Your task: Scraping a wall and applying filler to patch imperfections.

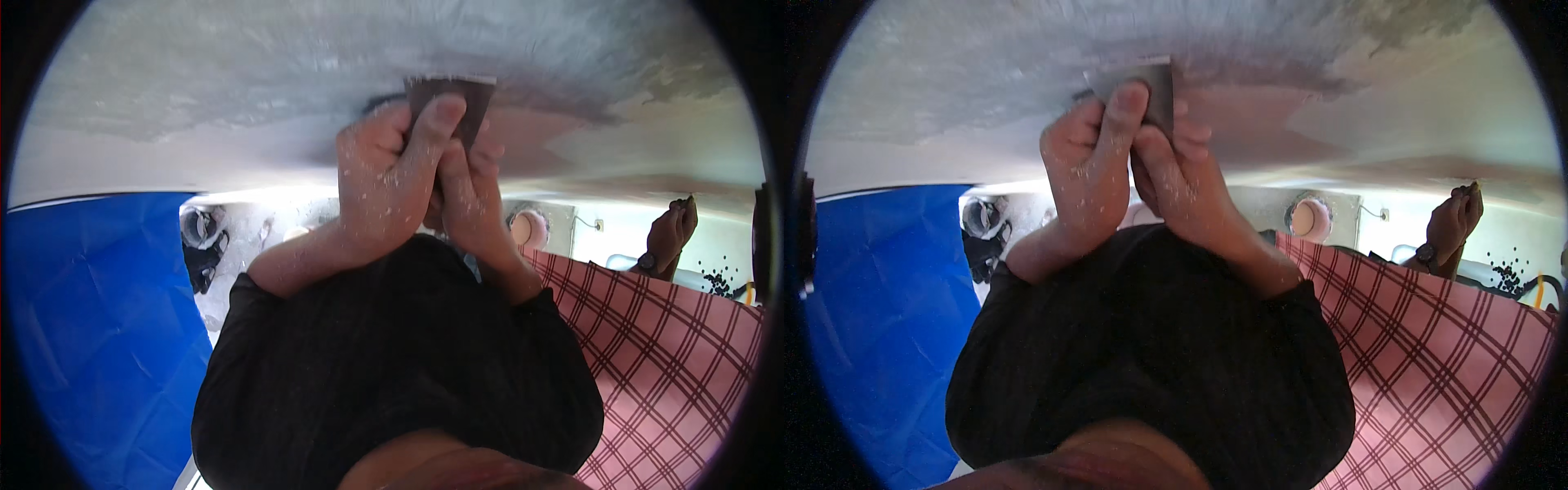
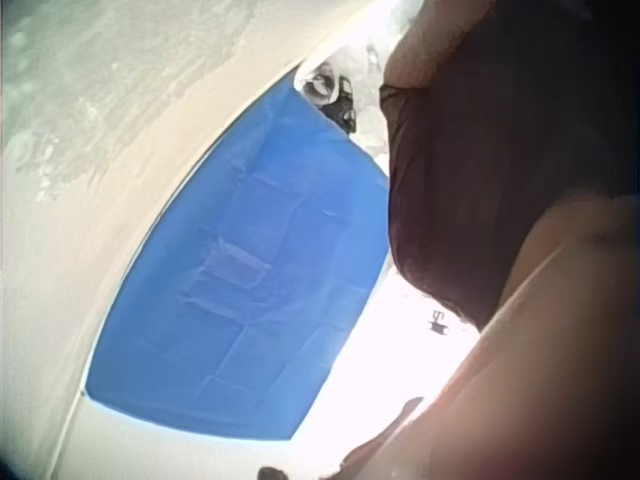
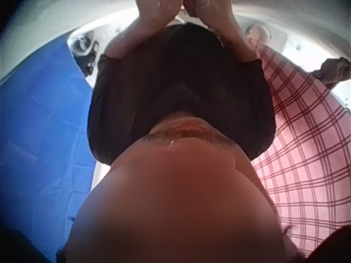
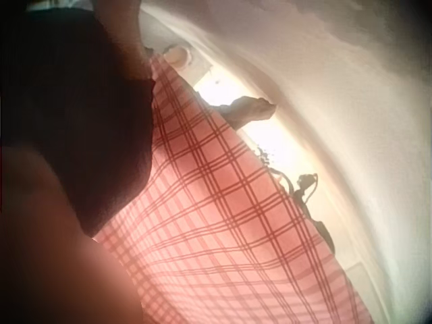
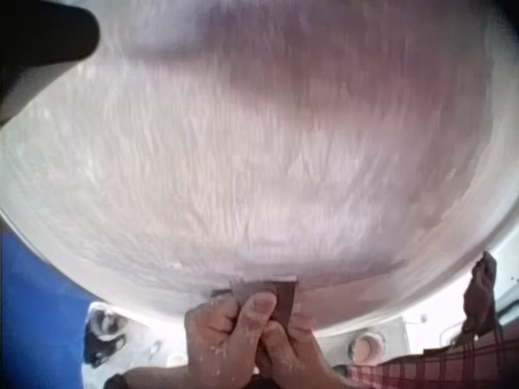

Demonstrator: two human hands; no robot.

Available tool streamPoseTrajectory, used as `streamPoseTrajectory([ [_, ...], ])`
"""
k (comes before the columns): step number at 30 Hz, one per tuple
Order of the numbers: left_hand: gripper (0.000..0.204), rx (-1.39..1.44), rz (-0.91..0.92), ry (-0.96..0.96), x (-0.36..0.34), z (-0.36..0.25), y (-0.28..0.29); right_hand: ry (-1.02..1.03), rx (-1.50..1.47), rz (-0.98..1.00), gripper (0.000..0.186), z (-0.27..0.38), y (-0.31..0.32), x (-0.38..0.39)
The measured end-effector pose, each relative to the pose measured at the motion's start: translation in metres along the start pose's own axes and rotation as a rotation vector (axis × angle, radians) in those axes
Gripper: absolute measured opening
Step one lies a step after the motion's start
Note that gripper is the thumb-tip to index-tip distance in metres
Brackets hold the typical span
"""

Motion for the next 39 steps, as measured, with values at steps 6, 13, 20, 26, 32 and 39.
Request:
streamPoseTrajectory([
  [6,0.033,-0.062,0.039,0.083,0.018,0.034,0.006,-0.289,-0.278,0.025,0.030,-0.039,0.007,0.025],
  [13,0.038,-0.092,0.199,0.180,0.011,0.033,0.001,-0.315,-0.265,-0.040,0.036,-0.034,0.009,0.022],
  [20,0.032,-0.018,0.176,0.158,0.010,0.035,-0.008,-0.312,-0.221,-0.033,0.042,-0.019,0.016,0.025],
  [26,0.030,-0.005,0.239,0.188,0.012,0.023,-0.008,-0.285,-0.194,-0.032,0.045,-0.018,0.011,0.033],
  [32,0.028,0.179,0.201,0.108,0.023,-0.003,0.008,-0.337,-0.180,0.063,0.054,-0.024,-0.013,0.051],
  [39,0.022,0.008,0.121,0.017,0.041,-0.020,0.049,-0.457,-0.118,0.055,0.058,-0.039,-0.051,0.066],
])
Point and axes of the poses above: each hand's wrist, its own x-axis away from the middle knuckle, its own y-axis out of the back of the hand, z = x × y, the point moved 8 cm from there along -x, towards the middle knuckle, and after that the axes turned 6 degrees about -x, right-handed, at the moved point
